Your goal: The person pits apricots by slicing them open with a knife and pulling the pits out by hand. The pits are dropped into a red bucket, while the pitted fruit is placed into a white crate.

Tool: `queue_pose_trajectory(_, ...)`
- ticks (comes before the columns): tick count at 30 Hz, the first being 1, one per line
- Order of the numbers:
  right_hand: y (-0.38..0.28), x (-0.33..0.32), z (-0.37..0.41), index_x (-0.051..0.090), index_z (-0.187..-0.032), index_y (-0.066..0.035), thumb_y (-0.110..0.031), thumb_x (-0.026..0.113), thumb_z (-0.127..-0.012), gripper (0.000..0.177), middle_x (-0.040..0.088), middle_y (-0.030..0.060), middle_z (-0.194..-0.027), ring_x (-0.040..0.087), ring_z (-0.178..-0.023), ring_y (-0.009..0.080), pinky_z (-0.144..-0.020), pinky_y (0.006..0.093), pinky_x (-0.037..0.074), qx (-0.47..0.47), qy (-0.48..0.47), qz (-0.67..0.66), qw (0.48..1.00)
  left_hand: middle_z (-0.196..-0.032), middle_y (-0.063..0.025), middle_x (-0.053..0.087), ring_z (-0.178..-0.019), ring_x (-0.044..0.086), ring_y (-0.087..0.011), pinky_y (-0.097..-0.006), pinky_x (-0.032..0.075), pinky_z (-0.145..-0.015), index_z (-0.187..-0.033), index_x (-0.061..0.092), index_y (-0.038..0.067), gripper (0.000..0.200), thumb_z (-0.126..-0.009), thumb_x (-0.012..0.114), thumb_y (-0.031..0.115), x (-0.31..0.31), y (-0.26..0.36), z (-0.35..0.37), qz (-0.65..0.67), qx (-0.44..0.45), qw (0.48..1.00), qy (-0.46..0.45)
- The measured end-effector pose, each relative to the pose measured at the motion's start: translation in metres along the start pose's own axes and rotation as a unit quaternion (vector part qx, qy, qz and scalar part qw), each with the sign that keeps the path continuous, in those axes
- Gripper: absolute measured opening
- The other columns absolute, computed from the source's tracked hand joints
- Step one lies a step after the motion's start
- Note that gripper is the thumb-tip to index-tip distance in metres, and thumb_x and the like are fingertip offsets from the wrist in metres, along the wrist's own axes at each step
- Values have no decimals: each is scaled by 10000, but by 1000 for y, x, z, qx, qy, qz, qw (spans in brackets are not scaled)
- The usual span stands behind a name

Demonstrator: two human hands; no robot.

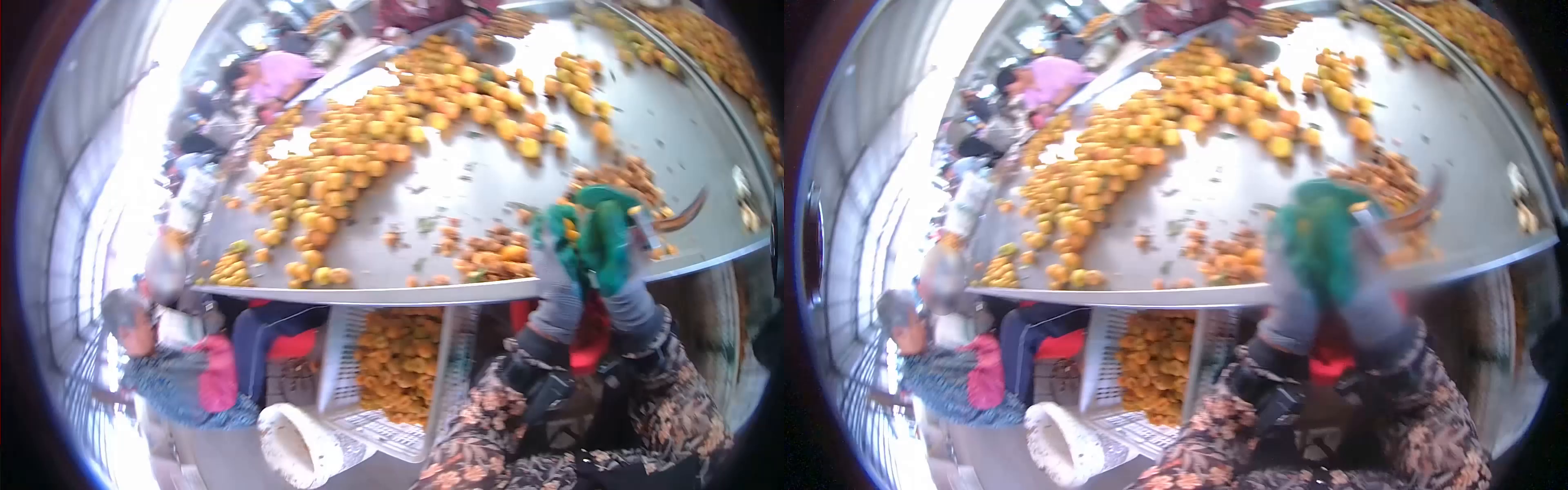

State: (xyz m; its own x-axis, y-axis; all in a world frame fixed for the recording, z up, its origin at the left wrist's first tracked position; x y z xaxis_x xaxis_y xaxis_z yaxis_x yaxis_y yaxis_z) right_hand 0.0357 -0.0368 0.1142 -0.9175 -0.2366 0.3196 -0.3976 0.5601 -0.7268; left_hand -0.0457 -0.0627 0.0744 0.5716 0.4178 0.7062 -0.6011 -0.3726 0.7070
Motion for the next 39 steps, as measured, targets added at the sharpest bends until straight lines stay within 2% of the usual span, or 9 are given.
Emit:
queue_pose_trajectory(4,13,-6,-23,561,-1049,-3,-266,486,-945,293,422,-31,-581,280,-412,34,-376,185,239,35,104,-51,993,-991,0,490,-841,496,-79,-224,441,-684,-1011,528,77,157,-892,474,165,11,8,-2,-258,131,950,-119)
queue_pose_trajectory(15,25,-13,-30,585,-1046,-20,-276,488,-945,292,428,-30,-591,308,-428,35,-383,191,268,240,206,-216,924,-752,48,536,-553,487,-32,-191,414,-477,-900,569,148,174,-918,549,320,12,-23,-24,131,-133,982,17)
queue_pose_trajectory(18,14,-21,-38,580,-1071,-15,-283,483,-945,311,429,-29,-599,297,-438,34,-397,190,265,-55,45,224,972,-800,34,540,-634,487,-41,-200,420,-550,-936,568,119,184,-933,530,299,1,-41,-42,127,-84,988,15)
queue_pose_trajectory(23,-2,-32,-35,591,-1089,11,-54,661,-805,300,603,42,-1002,553,-893,103,-760,239,472,238,-17,92,967,-912,-2,537,-780,490,-63,-209,415,-686,-1039,542,59,242,-963,468,276,10,-1,-30,-71,105,992,9)
queue_pose_trajectory(27,-13,-13,-28,626,-1058,1,-61,684,-763,307,651,94,-934,609,-855,169,-782,296,477,-57,-174,375,909,-967,-22,527,-869,500,-86,-229,435,-752,-1093,518,59,258,-965,453,273,5,8,-26,-316,295,901,-49)
queue_pose_trajectory(30,3,-18,-17,592,-1090,-3,-40,678,-718,384,616,151,-1007,597,-925,255,-828,341,458,-1,-208,368,906,-974,-108,537,-832,526,-214,-340,451,-723,-1115,495,32,253,-872,484,98,-4,-24,-41,-44,25,992,-116)
queue_pose_trajectory(35,7,-10,-1,578,-1118,4,-62,628,-765,363,605,191,-1011,594,-948,324,-840,369,454,-97,-211,474,849,-943,-115,525,-821,515,-198,-334,435,-710,-1015,519,46,172,-888,504,162,4,0,-33,-486,291,821,-73)
queue_pose_trajectory(37,16,-9,4,571,-1139,7,-71,591,-804,345,615,176,-1019,607,-935,287,-845,349,454,-154,-206,535,805,-936,-124,519,-809,500,-198,-336,429,-701,-975,512,35,162,-904,475,175,0,-2,-35,-185,36,982,-3)
queue_pose_trajectory(39,33,-17,2,572,-1145,8,-82,588,-813,344,628,156,-999,611,-906,242,-833,331,455,-28,-192,431,881,-905,-109,515,-791,480,-180,-335,425,-690,-957,510,34,171,-917,463,194,-6,-6,-41,-343,197,918,-12)
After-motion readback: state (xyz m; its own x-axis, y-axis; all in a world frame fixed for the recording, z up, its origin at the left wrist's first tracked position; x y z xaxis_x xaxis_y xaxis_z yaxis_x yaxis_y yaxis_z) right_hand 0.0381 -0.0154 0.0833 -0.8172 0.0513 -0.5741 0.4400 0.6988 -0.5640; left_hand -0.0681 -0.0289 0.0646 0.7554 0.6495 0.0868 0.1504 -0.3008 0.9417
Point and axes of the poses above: each hand's wrist, its own z-axis away from the middle knuckle, its own x-axis out of the palm, y = z × x, the point moved 3 cm from there along -z, towards the middle knuckle
